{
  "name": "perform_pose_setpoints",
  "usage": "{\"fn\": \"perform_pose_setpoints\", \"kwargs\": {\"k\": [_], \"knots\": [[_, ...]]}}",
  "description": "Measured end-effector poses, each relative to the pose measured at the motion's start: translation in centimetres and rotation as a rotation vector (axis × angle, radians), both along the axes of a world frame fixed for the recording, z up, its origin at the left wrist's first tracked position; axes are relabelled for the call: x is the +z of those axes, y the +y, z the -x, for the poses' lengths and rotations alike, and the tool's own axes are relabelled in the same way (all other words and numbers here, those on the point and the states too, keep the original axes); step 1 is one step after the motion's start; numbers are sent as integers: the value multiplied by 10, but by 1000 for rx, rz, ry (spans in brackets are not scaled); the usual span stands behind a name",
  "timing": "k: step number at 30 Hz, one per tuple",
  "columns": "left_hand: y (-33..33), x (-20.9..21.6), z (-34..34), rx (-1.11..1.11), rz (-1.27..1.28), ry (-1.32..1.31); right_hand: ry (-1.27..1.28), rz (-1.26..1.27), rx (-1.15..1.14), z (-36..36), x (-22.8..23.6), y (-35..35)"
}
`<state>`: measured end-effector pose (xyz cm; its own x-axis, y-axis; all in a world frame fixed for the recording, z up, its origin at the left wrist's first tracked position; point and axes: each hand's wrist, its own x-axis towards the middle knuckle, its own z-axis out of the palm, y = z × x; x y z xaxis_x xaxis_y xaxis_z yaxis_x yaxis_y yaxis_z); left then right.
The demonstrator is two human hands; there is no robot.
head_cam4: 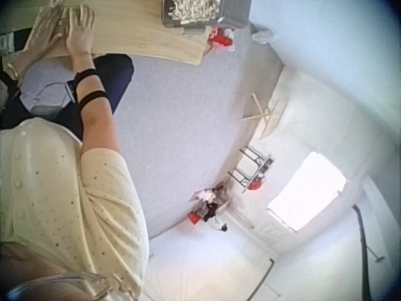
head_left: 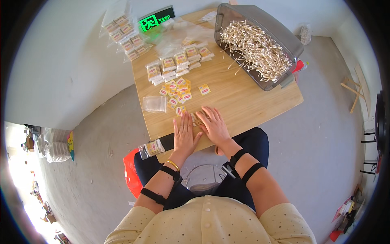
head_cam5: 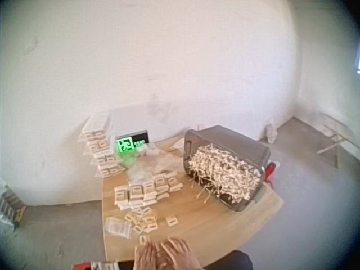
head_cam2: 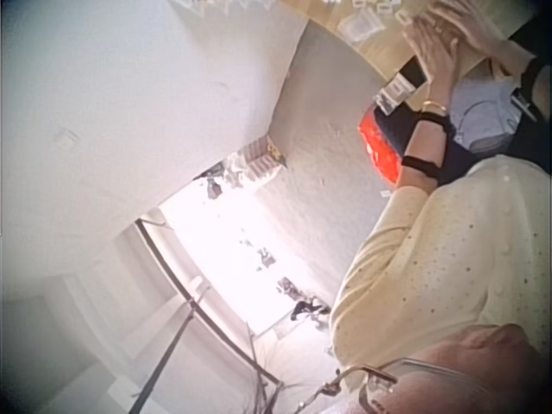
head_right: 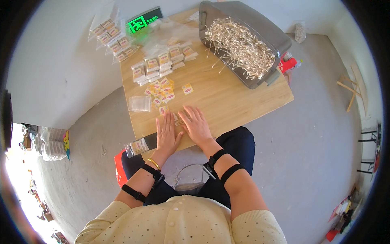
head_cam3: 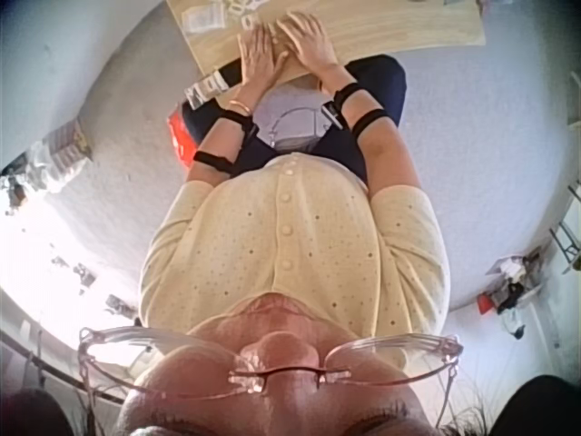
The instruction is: Packaging cotton swabs into small plastic bags and sealing them.
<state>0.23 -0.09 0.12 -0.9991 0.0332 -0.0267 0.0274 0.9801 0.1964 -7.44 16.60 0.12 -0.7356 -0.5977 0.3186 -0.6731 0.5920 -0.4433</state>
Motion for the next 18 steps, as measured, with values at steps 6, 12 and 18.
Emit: {"fn": "perform_pose_setpoints", "kwargs": {"k": [6, 12, 18], "knots": [[1, 2, -1, 11, -36, 31, 7, 117, -48, 3, 6, -1], [-2, 8, -5, 28, -153, 153, -6, 140, -58, 9, 14, -2], [-3, 7, -5, 45, -227, 212, -2, 46, 17, 18, 16, 0]]}}
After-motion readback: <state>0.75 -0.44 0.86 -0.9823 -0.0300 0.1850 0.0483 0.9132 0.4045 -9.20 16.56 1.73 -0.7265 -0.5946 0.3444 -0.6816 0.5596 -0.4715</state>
